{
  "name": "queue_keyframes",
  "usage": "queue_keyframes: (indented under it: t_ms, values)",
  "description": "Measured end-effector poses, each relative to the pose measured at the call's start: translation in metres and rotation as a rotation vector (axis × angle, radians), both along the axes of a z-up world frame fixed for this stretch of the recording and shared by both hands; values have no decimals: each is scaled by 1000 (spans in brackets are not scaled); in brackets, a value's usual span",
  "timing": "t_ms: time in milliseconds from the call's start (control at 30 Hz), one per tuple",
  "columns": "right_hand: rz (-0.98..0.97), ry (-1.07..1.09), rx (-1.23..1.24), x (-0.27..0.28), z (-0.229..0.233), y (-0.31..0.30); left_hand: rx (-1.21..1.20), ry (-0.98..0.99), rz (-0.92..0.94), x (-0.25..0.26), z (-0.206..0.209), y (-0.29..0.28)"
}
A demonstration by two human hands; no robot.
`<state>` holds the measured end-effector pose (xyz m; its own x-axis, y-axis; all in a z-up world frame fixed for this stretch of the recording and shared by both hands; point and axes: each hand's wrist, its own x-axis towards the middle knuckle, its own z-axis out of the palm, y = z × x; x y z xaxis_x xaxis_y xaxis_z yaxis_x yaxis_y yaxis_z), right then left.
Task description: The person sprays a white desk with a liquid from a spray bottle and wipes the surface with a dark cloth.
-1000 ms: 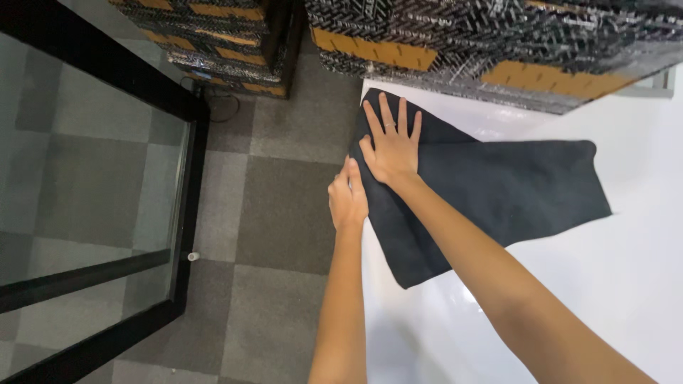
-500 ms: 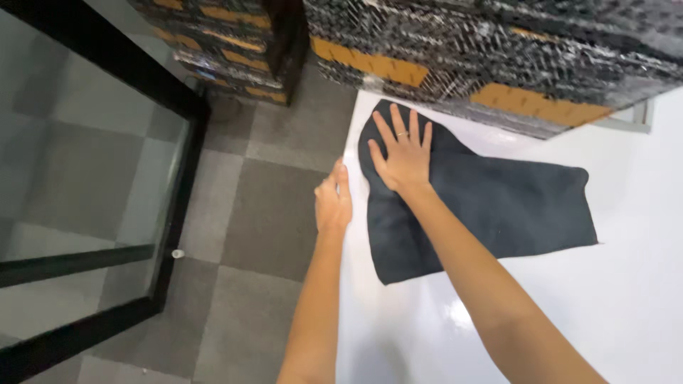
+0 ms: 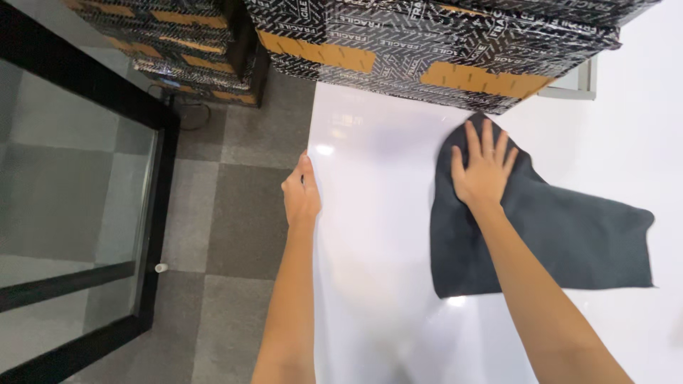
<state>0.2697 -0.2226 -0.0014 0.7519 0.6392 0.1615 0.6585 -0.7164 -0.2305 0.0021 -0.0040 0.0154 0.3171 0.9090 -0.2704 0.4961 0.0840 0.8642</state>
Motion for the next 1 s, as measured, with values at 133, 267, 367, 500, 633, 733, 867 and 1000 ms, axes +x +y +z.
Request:
queue_keyframes:
  t_ms: [133,267,367,500,633,733,867,1000]
  values:
    - [-84,-47,7,-16,-7,-18,85,-36,-15,-1,4,0]
    - [-92,-86,-24,-53,-6,-10,74,-25,-21,-1,4,1]
    - [-77,-94,-38,-92,-1,9,133,-100,-29,-1,-1,2]
    - [-41,-63,-31,-155,7,47,81,-133,-24,-2,-10,2]
    - [140,17,6,-214,17,80,99,-195,-30,-3,-21,6]
    - [321,21,32,-245,22,86,64,-278,-73,-9,-29,10]
    - [453,23,39,-264,27,69,80,-314,-109,-15,-37,12]
    - [464,27,-11,-260,28,35,168,-215,-94,-29,-47,-5]
